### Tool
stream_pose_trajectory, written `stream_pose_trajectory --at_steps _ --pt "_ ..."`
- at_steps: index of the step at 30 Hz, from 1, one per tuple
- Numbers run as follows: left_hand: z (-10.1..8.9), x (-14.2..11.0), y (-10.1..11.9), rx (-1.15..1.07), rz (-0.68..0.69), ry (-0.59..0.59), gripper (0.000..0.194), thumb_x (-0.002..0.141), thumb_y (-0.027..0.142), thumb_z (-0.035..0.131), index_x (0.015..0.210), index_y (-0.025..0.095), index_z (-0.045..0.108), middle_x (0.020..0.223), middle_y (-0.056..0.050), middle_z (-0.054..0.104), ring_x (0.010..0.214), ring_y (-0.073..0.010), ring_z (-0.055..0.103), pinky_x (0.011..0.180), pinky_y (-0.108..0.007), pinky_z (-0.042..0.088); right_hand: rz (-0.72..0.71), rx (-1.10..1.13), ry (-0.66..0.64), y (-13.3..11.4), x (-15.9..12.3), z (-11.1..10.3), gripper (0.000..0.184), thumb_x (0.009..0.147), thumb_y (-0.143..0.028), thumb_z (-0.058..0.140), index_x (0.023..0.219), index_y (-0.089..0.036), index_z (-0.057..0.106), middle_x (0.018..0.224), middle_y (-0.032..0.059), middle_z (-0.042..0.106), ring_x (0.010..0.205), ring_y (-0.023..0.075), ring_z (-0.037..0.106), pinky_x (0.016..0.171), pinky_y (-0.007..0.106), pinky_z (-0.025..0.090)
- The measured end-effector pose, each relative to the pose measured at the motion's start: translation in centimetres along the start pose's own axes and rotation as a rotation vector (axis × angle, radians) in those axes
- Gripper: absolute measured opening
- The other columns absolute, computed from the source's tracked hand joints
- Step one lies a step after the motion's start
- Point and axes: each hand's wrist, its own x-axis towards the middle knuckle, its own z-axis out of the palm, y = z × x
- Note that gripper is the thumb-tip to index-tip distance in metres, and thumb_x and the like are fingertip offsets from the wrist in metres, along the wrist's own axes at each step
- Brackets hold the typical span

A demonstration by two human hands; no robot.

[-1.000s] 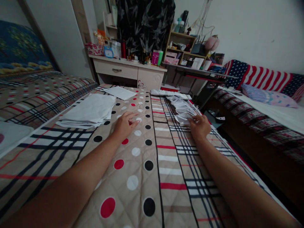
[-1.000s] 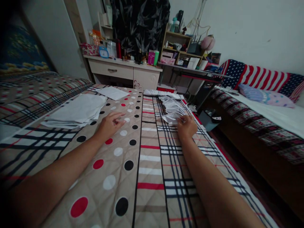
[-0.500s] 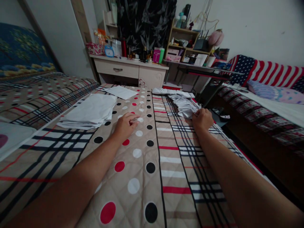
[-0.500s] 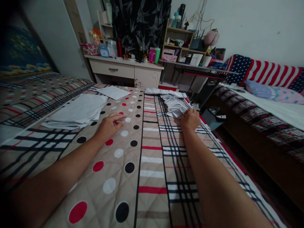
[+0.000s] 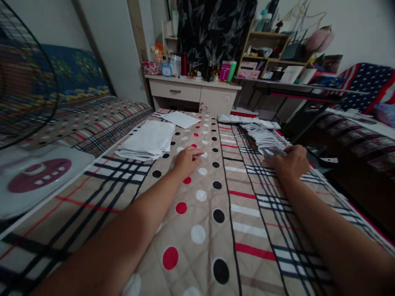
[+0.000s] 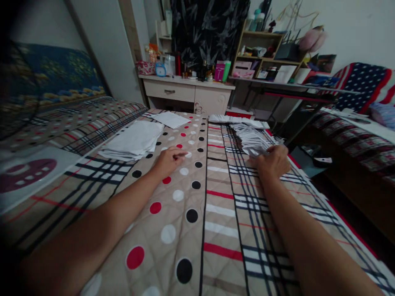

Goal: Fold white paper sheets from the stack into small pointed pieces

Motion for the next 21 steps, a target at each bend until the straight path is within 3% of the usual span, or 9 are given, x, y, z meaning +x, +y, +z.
stream_pose_trajectory --at_steps 3,6,8,11,13,16,19,21 --pt "0.1 0.2 -0.1 -0.017 -0.021 0.004 0.026 0.081 0.011 0.063 0.102 0.019 0.074 0.105 -0.006 0.069 0.089 -0.0146 0.067 0.078 -0.026 0.055 -0.044 0.214 -0.054 -3.2 -2.4 -0.6 0.021 0.071 -0.014 0.058 0.09 -0.021 0.059 0.099 0.0121 0.063 0.082 0.0221 0.058 0.066 0.037 0.036" --pt "0.3 0.2 -0.3 -0.042 -0.029 0.005 0.025 0.081 0.012 0.063 0.103 0.019 0.074 0.104 -0.006 0.07 0.084 -0.0141 0.067 0.076 -0.027 0.056 -0.182 0.5 -0.333 -7.9 -6.4 -1.3 0.02 0.072 -0.018 0.057 0.092 -0.021 0.059 0.084 0.0033 0.062 0.073 0.0194 0.058 0.067 0.033 0.04" --pt "0.5 0.2 -0.4 -0.077 -0.046 0.016 0.024 0.082 0.012 0.062 0.102 0.017 0.074 0.104 -0.007 0.07 0.08 -0.0137 0.067 0.075 -0.027 0.056 -0.338 0.606 -0.525 -10.8 -9.0 -1.6 0.02 0.072 -0.019 0.058 0.092 -0.02 0.06 0.088 0.0035 0.063 0.074 0.0188 0.059 0.067 0.031 0.043" --pt "-0.3 0.5 -0.6 -0.079 -0.048 0.033 0.026 0.081 0.013 0.062 0.103 0.018 0.073 0.105 -0.007 0.071 0.082 -0.0148 0.067 0.077 -0.028 0.056 -0.583 0.558 -0.567 -13.2 -11.5 -1.7 0.014 0.074 -0.019 0.059 0.087 -0.019 0.065 0.094 0.0082 0.063 0.085 0.0221 0.059 0.075 0.033 0.045" --pt "-2.1 1.1 -1.0 0.033 0.0 0.038 0.029 0.077 0.013 0.064 0.104 0.019 0.074 0.107 -0.007 0.07 0.093 -0.018 0.067 0.087 -0.031 0.054 -0.623 0.567 -0.579 -13.4 -11.9 -1.7 0.012 0.075 -0.016 0.059 0.084 -0.018 0.066 0.092 0.0083 0.064 0.086 0.0221 0.06 0.078 0.033 0.045" --pt "-6.9 2.1 -2.5 0.341 0.087 -0.014 0.046 0.068 0.021 0.073 0.114 0.026 0.072 0.122 -0.006 0.066 0.12 -0.0269 0.056 0.108 -0.041 0.041 -0.568 0.66 -0.616 -12.7 -11.4 -1.7 0.013 0.075 -0.012 0.057 0.081 -0.018 0.067 0.089 0.0065 0.065 0.085 0.0201 0.061 0.079 0.031 0.046" --pt "-12.1 2.4 -4.7 0.509 -0.027 -0.208 0.068 0.054 0.02 0.079 0.121 0.028 0.068 0.136 -0.008 0.058 0.134 -0.0344 0.042 0.115 -0.048 0.029 -0.562 0.703 -0.627 -12.3 -11.1 -1.7 0.015 0.074 -0.01 0.056 0.08 -0.017 0.068 0.089 0.0064 0.065 0.085 0.0199 0.061 0.079 0.031 0.047" --pt "-14.3 2.1 -6.1 0.516 -0.128 -0.293 0.075 0.049 0.024 0.081 0.123 0.028 0.066 0.144 -0.009 0.051 0.14 -0.0378 0.034 0.116 -0.051 0.024 -0.576 0.698 -0.625 -12.3 -11.1 -1.8 0.016 0.074 -0.009 0.056 0.08 -0.017 0.068 0.09 0.0068 0.065 0.086 0.0201 0.061 0.08 0.031 0.047"
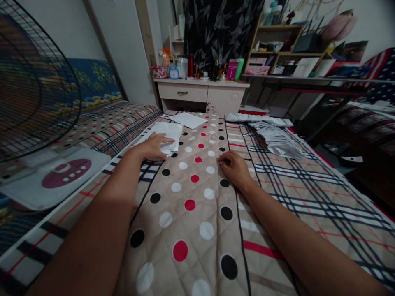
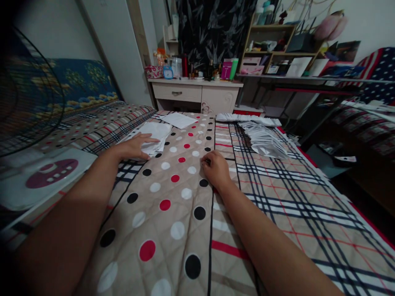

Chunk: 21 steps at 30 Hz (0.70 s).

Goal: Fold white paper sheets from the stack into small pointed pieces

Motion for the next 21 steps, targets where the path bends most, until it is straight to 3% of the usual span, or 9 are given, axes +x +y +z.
stream_pose_trajectory --at_steps 3,6,15,21 --pt "0.1 -0.7 -1.9 -0.109 -0.019 -0.021 0.074 0.054 0.034 0.08 0.126 0.024 0.064 0.148 -0.011 0.047 0.138 -0.0328 0.04 0.116 -0.043 0.028 0.003 -0.007 0.001 -0.2 0.0 0.1 0.017 0.073 -0.008 0.056 0.08 -0.018 0.069 0.09 0.0064 0.065 0.086 0.02 0.06 0.08 0.031 0.047" --pt "0.8 -0.8 -2.4 -0.201 0.004 -0.008 0.073 0.056 0.039 0.079 0.126 0.022 0.064 0.143 -0.01 0.053 0.134 -0.0287 0.047 0.114 -0.038 0.032 0.008 0.007 0.005 -0.2 0.0 0.2 0.017 0.074 -0.008 0.057 0.08 -0.018 0.069 0.09 0.0064 0.065 0.085 0.0198 0.061 0.079 0.031 0.047" --pt "0.7 -1.5 -2.8 -0.388 -0.063 0.016 0.062 0.063 0.05 0.075 0.119 0.024 0.068 0.138 -0.008 0.059 0.129 -0.0265 0.053 0.11 -0.037 0.038 0.027 0.019 0.005 -0.3 0.0 0.0 0.016 0.074 -0.008 0.057 0.079 -0.018 0.069 0.091 0.0066 0.066 0.087 0.0205 0.062 0.083 0.033 0.048" --pt "1.0 -1.7 -2.9 -0.378 -0.053 -0.014 0.073 0.057 0.041 0.08 0.126 0.024 0.063 0.143 -0.008 0.054 0.134 -0.0266 0.048 0.116 -0.038 0.03 0.02 0.037 0.006 -0.3 -0.1 -0.1 0.016 0.074 -0.008 0.058 0.079 -0.018 0.069 0.091 0.0062 0.066 0.086 0.02 0.062 0.08 0.033 0.048"
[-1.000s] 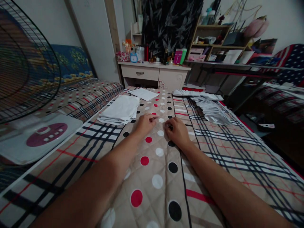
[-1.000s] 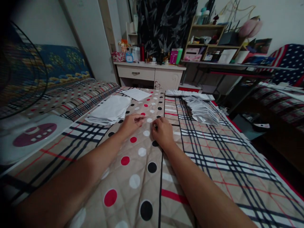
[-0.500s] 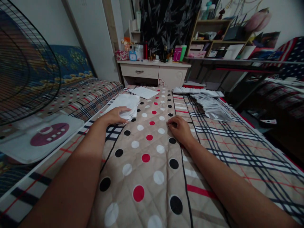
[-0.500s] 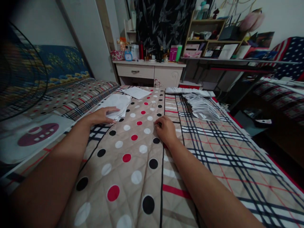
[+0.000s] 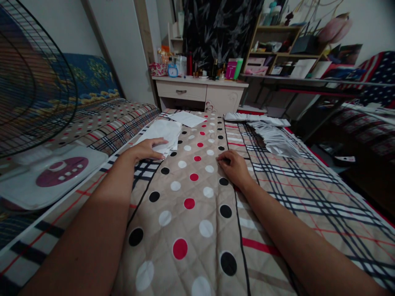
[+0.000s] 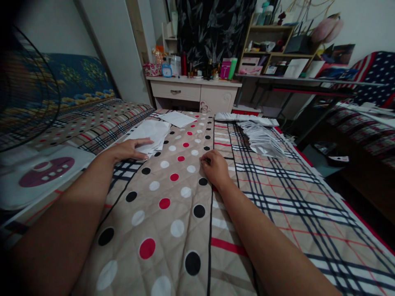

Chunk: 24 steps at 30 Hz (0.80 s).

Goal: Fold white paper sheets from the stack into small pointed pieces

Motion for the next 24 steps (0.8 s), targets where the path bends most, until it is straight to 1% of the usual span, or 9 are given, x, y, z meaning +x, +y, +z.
stream_pose_trajectory --at_steps 7,10,13,15,17,19,20,22,24 --pt "-0.2 -0.1 -0.3 -0.035 0.001 0.017 0.063 0.063 0.045 0.076 0.122 0.024 0.067 0.143 -0.008 0.053 0.132 -0.0266 0.05 0.113 -0.038 0.034 0.019 0.007 -0.008 0.0 0.0 0.0 0.016 0.075 -0.009 0.058 0.08 -0.018 0.07 0.092 0.0063 0.066 0.087 0.0199 0.062 0.083 0.033 0.048" --pt "-0.4 -0.2 -0.7 -0.184 -0.018 0.007 0.061 0.06 0.047 0.08 0.115 0.024 0.071 0.144 -0.008 0.052 0.131 -0.0271 0.051 0.111 -0.037 0.036 0.011 0.004 -0.009 0.1 0.0 0.0 0.016 0.074 -0.008 0.058 0.079 -0.018 0.07 0.09 0.0067 0.066 0.086 0.0205 0.062 0.082 0.034 0.048" --pt "-0.3 -0.1 -1.3 -0.386 -0.078 0.037 0.059 0.053 0.05 0.084 0.104 0.022 0.076 0.138 -0.01 0.058 0.121 -0.0275 0.058 0.102 -0.034 0.044 0.008 0.007 -0.011 0.3 0.1 0.0 0.016 0.074 -0.008 0.058 0.079 -0.018 0.069 0.09 0.0068 0.066 0.086 0.0206 0.062 0.082 0.034 0.048" --pt "0.1 0.1 -1.7 -0.479 -0.158 0.141 0.058 0.049 0.051 0.086 0.096 0.018 0.077 0.12 -0.011 0.07 0.104 -0.0263 0.065 0.089 -0.032 0.051 0.01 0.01 -0.014 0.3 0.1 0.0 0.016 0.074 -0.008 0.058 0.079 -0.018 0.069 0.091 0.0065 0.066 0.086 0.0205 0.062 0.083 0.034 0.048" --pt "0.7 0.5 -2.0 -0.505 -0.252 0.34 0.053 0.047 0.05 0.085 0.086 0.016 0.077 0.092 -0.009 0.076 0.082 -0.0228 0.067 0.072 -0.029 0.052 0.017 0.011 -0.017 0.4 0.1 0.0 0.015 0.074 -0.009 0.059 0.079 -0.018 0.07 0.09 0.0066 0.066 0.086 0.0206 0.062 0.082 0.034 0.049" --pt "1.2 0.9 -1.9 -0.428 -0.281 0.514 0.044 0.048 0.047 0.084 0.077 0.015 0.075 0.074 -0.006 0.073 0.067 -0.0185 0.062 0.06 -0.026 0.047 0.017 0.014 -0.023 0.4 0.1 -0.1 0.015 0.074 -0.009 0.059 0.08 -0.018 0.07 0.09 0.0068 0.066 0.087 0.021 0.062 0.082 0.034 0.049" --pt "1.4 1.1 -1.7 -0.351 -0.256 0.551 0.04 0.049 0.046 0.083 0.074 0.015 0.074 0.07 -0.004 0.071 0.064 -0.0169 0.06 0.056 -0.025 0.044 0.016 0.017 -0.025 0.4 0.1 -0.1 0.015 0.074 -0.008 0.059 0.08 -0.018 0.07 0.09 0.0069 0.066 0.087 0.0211 0.062 0.082 0.035 0.049" --pt "1.5 1.3 -1.1 -0.169 -0.159 0.531 0.035 0.051 0.044 0.082 0.07 0.016 0.072 0.066 -0.003 0.068 0.06 -0.0152 0.056 0.054 -0.024 0.04 0.014 0.023 -0.025 0.3 0.1 -0.1 0.015 0.074 -0.008 0.059 0.08 -0.018 0.069 0.09 0.0066 0.066 0.087 0.0209 0.062 0.083 0.035 0.049" --pt "1.5 1.4 -0.4 -0.023 -0.101 0.449 0.034 0.052 0.046 0.081 0.065 0.016 0.071 0.061 -0.002 0.066 0.058 -0.0147 0.054 0.052 -0.024 0.037 0.016 0.025 -0.02 0.3 0.1 -0.1 0.015 0.074 -0.007 0.059 0.079 -0.018 0.069 0.09 0.0062 0.066 0.087 0.0204 0.062 0.084 0.034 0.049"
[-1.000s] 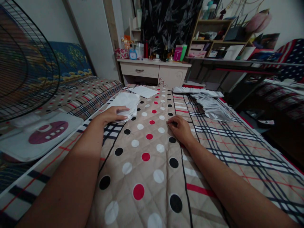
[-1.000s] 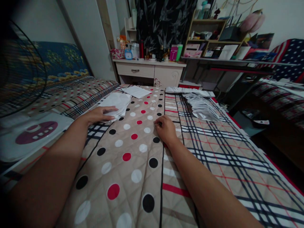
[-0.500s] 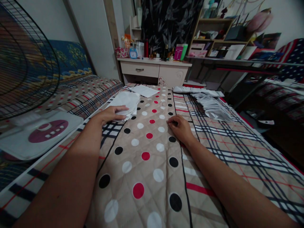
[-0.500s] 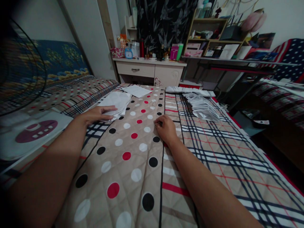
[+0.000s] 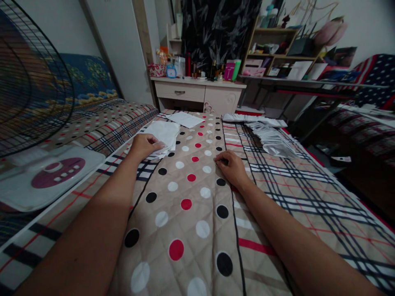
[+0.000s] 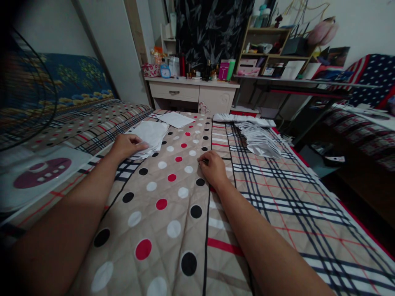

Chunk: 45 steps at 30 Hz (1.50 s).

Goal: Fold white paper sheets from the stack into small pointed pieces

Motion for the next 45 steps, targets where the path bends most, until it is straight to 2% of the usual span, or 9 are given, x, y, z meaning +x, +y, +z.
stream_pose_trajectory --at_steps 2,5,8,12,17,28,33,39,45 --pt "-0.2 0.0 0.5 0.07 -0.011 -0.098 0.037 0.054 0.052 0.079 0.063 0.017 0.071 0.058 -0.002 0.064 0.055 -0.0147 0.052 0.051 -0.025 0.034 0.006 0.001 0.003 0.0 0.0 0.0 0.015 0.075 -0.007 0.059 0.078 -0.018 0.069 0.09 0.0062 0.066 0.087 0.0203 0.062 0.084 0.034 0.049" --pt "-0.5 -0.2 0.9 0.064 -0.091 -0.232 0.041 0.056 0.058 0.077 0.066 0.018 0.073 0.058 -0.001 0.063 0.052 -0.0135 0.049 0.048 -0.025 0.031 0.011 0.002 -0.002 0.0 0.0 0.0 0.015 0.075 -0.007 0.06 0.079 -0.018 0.069 0.091 0.0065 0.066 0.088 0.0205 0.062 0.084 0.035 0.049" --pt "-0.8 -0.3 1.2 -0.007 -0.163 -0.277 0.042 0.053 0.057 0.079 0.068 0.018 0.074 0.057 0.001 0.06 0.049 -0.0112 0.045 0.047 -0.025 0.029 0.006 0.004 -0.002 0.0 -0.1 0.0 0.015 0.075 -0.008 0.06 0.079 -0.018 0.069 0.091 0.0064 0.066 0.088 0.0207 0.062 0.083 0.035 0.049" --pt "-1.0 -0.4 1.7 -0.049 -0.264 -0.329 0.046 0.053 0.061 0.079 0.061 0.017 0.067 0.049 0.003 0.05 0.045 -0.0093 0.037 0.044 -0.025 0.024 -0.002 0.009 -0.001 0.0 0.0 0.0 0.014 0.074 -0.008 0.06 0.078 -0.018 0.069 0.09 0.0066 0.066 0.087 0.0208 0.062 0.082 0.035 0.049" --pt "-0.9 -0.4 2.0 0.058 -0.172 -0.405 0.047 0.05 0.061 0.08 0.058 0.018 0.063 0.049 0.003 0.047 0.046 -0.0102 0.039 0.044 -0.024 0.024 0.007 0.008 -0.001 -0.1 -0.1 -0.1 0.014 0.074 -0.007 0.059 0.079 -0.017 0.069 0.09 0.0069 0.067 0.087 0.021 0.062 0.083 0.035 0.048" --pt "-0.5 -0.3 2.4 0.201 -0.1 -0.417 0.042 0.051 0.058 0.078 0.055 0.02 0.059 0.046 0.003 0.048 0.046 -0.0124 0.042 0.045 -0.026 0.026 0.01 0.004 -0.008 -0.4 -0.1 -0.2 0.015 0.075 -0.007 0.058 0.078 -0.017 0.069 0.09 0.0068 0.067 0.087 0.0207 0.062 0.083 0.035 0.048" --pt "-0.4 -0.3 2.2 0.162 -0.114 -0.409 0.038 0.054 0.055 0.076 0.057 0.02 0.061 0.046 0.003 0.048 0.046 -0.012 0.042 0.044 -0.025 0.026 0.006 0.015 -0.008 -0.3 -0.1 -0.2 0.013 0.074 -0.008 0.059 0.077 -0.018 0.068 0.09 0.0066 0.067 0.086 0.0208 0.062 0.083 0.035 0.048" --pt "-0.8 -0.4 1.9 -0.01 -0.165 -0.417 0.032 0.05 0.045 0.079 0.057 0.019 0.062 0.049 0.003 0.051 0.045 -0.0106 0.041 0.044 -0.024 0.027 0.007 0.027 -0.001 -0.2 -0.1 -0.2 0.015 0.074 -0.007 0.059 0.076 -0.02 0.067 0.089 0.0053 0.068 0.088 0.0207 0.062 0.084 0.035 0.048" --pt "-0.8 -0.2 2.5 0.103 -0.103 -0.438 0.036 0.042 0.045 0.084 0.058 0.02 0.063 0.052 0.001 0.058 0.049 -0.014 0.047 0.046 -0.025 0.03 0.006 0.022 -0.008 -0.1 -0.1 -0.2 0.013 0.075 -0.008 0.059 0.076 -0.019 0.068 0.089 0.0055 0.068 0.087 0.0204 0.062 0.084 0.035 0.048"
